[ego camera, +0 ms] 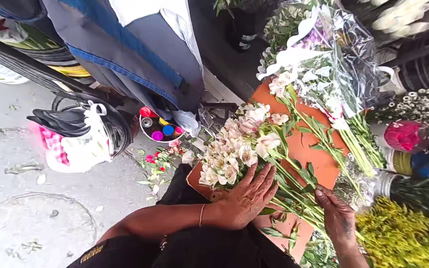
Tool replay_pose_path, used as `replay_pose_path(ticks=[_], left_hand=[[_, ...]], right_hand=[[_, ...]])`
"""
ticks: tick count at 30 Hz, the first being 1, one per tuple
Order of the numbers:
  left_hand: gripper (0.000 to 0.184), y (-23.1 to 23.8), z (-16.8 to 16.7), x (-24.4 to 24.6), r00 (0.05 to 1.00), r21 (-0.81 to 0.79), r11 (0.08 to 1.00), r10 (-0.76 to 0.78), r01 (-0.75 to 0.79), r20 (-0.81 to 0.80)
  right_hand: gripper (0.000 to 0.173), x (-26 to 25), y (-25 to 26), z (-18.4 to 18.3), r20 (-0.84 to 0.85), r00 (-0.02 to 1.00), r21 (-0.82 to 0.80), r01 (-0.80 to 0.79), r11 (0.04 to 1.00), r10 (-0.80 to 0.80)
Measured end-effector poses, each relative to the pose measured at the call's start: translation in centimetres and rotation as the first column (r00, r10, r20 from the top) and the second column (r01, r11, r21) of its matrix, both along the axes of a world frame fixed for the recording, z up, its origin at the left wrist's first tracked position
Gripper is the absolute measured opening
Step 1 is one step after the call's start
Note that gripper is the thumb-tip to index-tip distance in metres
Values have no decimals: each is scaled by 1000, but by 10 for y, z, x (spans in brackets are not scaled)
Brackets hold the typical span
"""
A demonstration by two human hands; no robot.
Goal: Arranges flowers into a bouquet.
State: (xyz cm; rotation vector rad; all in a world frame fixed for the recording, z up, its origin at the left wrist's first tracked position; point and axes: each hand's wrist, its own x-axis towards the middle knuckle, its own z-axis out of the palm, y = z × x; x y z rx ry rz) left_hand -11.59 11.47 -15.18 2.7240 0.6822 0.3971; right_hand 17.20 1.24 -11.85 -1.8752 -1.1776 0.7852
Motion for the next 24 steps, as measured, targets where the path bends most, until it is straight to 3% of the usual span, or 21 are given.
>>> replay_pose_path(ticks=[2,5,11,14,18,20,24], left_hand=[[48,0,-2,-1,1000,17,1000,1,-1,-2],[48,1,-2,-2,1000,11,1000,-4,4,-2],[60,40,50,10,999,-63,997,-34,35,22],[77,87,76,23,978,-224,971,-120,79,-173],[79,123,91,17,887,-432,901,-175,-30,-428],[79,112,85,-4,904,-366,928,-93,-73,-417],[83,67,43,-39,975,-40,985,162,-169,-151]], right_hand=[[19,6,-11,-20,13,1000,-45,17,999,-16],[17,13,-12,-22,-79,996,-31,39,999,-41],[15,19,24,43,11,1000,130,-1,992,0],[16,31,37,68,118,993,171,-42,984,22],[18,45,42,72,120,992,182,-65,981,43],[17,44,45,66,89,994,176,-78,981,63],[18,27,54,43,-21,994,111,-104,988,107]])
